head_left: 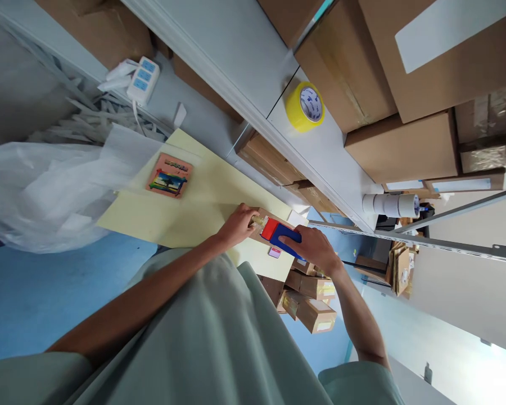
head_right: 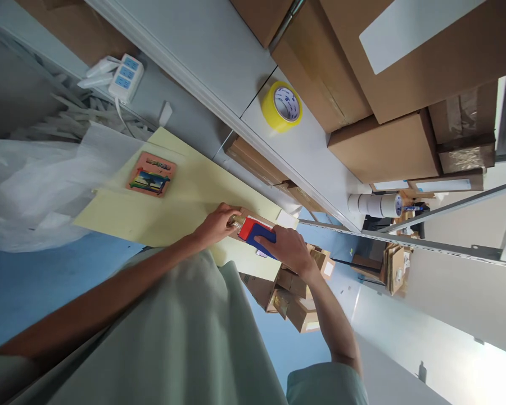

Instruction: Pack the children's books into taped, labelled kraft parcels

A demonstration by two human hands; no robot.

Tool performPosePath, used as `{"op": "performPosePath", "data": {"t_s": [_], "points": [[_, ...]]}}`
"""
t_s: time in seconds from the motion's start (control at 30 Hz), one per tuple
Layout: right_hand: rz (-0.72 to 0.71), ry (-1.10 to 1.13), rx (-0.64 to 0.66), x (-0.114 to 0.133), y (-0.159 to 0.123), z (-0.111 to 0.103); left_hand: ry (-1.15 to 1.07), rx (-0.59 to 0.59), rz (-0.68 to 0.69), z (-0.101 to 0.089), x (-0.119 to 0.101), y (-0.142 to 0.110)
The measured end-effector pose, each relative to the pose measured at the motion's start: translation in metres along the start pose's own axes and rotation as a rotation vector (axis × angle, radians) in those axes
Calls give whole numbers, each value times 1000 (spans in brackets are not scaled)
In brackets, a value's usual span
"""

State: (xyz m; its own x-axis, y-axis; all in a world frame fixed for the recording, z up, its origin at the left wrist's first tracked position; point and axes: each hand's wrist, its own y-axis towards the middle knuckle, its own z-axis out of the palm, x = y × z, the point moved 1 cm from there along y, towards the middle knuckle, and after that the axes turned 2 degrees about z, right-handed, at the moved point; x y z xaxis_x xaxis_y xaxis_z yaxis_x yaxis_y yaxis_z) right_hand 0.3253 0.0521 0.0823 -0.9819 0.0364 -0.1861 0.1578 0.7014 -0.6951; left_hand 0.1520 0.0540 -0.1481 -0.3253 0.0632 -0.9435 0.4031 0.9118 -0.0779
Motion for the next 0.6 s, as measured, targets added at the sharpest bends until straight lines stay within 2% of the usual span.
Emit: {"op": "performPosePath", "data": {"t_s": [0.2,0.4,0.5,0.6], "points": [[19,88,24,-31,25,35,4,29,-48,1,-1,-3],[11,160,23,-36,49,71,24,19,-71,-1,2,-9],[0,192,17,-36,53,77,-31,-39,-109,1,0,-14],[-12,218,11,-38,52,79,-108,-166,-208,7,-1,-20]]}}
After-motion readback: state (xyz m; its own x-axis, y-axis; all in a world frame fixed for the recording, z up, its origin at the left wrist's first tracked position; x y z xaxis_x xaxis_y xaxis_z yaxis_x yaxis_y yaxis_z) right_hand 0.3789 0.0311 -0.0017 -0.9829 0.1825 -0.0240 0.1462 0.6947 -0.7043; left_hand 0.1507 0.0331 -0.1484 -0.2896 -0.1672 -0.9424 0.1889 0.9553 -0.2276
